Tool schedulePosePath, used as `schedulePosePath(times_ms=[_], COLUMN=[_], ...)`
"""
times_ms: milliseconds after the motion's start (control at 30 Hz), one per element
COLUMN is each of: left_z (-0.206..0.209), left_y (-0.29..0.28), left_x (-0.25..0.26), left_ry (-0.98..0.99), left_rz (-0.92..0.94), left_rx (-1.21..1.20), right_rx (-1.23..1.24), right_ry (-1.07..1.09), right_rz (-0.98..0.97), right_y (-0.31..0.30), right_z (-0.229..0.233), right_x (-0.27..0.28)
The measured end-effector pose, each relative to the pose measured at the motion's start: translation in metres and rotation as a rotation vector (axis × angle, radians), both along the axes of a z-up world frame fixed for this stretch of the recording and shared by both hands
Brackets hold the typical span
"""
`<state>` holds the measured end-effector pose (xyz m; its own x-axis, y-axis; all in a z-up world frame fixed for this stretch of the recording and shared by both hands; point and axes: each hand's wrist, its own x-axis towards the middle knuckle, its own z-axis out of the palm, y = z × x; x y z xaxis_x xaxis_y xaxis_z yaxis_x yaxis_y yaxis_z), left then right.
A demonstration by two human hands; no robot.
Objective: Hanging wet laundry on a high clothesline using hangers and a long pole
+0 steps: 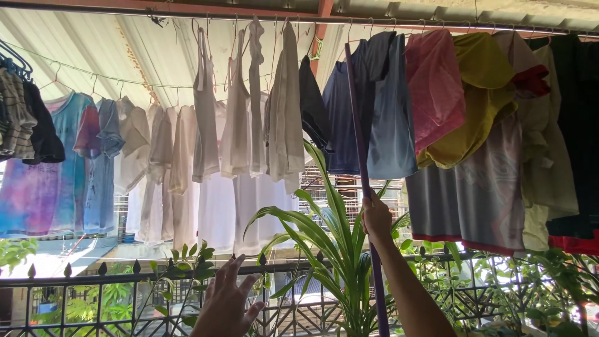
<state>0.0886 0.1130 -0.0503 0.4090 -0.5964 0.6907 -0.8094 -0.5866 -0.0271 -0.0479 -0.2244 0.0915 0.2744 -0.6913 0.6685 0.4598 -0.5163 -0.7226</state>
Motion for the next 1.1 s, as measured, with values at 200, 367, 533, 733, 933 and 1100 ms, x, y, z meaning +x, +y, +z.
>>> schedulePosePath(times_ms=[200, 367, 533, 733, 933, 1100], left_z=[-0.002, -0.002, -0.001, -0.005, 0.0, -0.003], left_y=[-0.01, -0.018, -0.027, -0.031, -0.03, -0.026], left_x=[0.0, -0.004, -0.001, 0.006, -0.006, -0.013], left_ry=[-0.019, -0.011, 0.009, -0.005, -0.008, -0.009], left_rz=[-0.022, -0.022, -0.035, -0.028, -0.023, -0.041], left_rx=[-0.017, -0.007, -0.005, 0.005, -0.011, -0.015], right_rx=[0.067, 0.078, 0.068, 0.026, -0.301, -0.37], right_ry=[0.017, 0.019, 0.019, 0.022, -0.098, -0.126], right_rz=[-0.007, 0.028, 0.035, 0.036, 0.053, 0.094], right_y=[-0.013, -0.02, -0.021, -0.026, 0.009, 0.037], right_z=[0.0, 0.0, -0.001, -0.009, -0.03, -0.012], right_x=[-0.007, -0.015, -0.025, -0.018, -0.016, 0.002])
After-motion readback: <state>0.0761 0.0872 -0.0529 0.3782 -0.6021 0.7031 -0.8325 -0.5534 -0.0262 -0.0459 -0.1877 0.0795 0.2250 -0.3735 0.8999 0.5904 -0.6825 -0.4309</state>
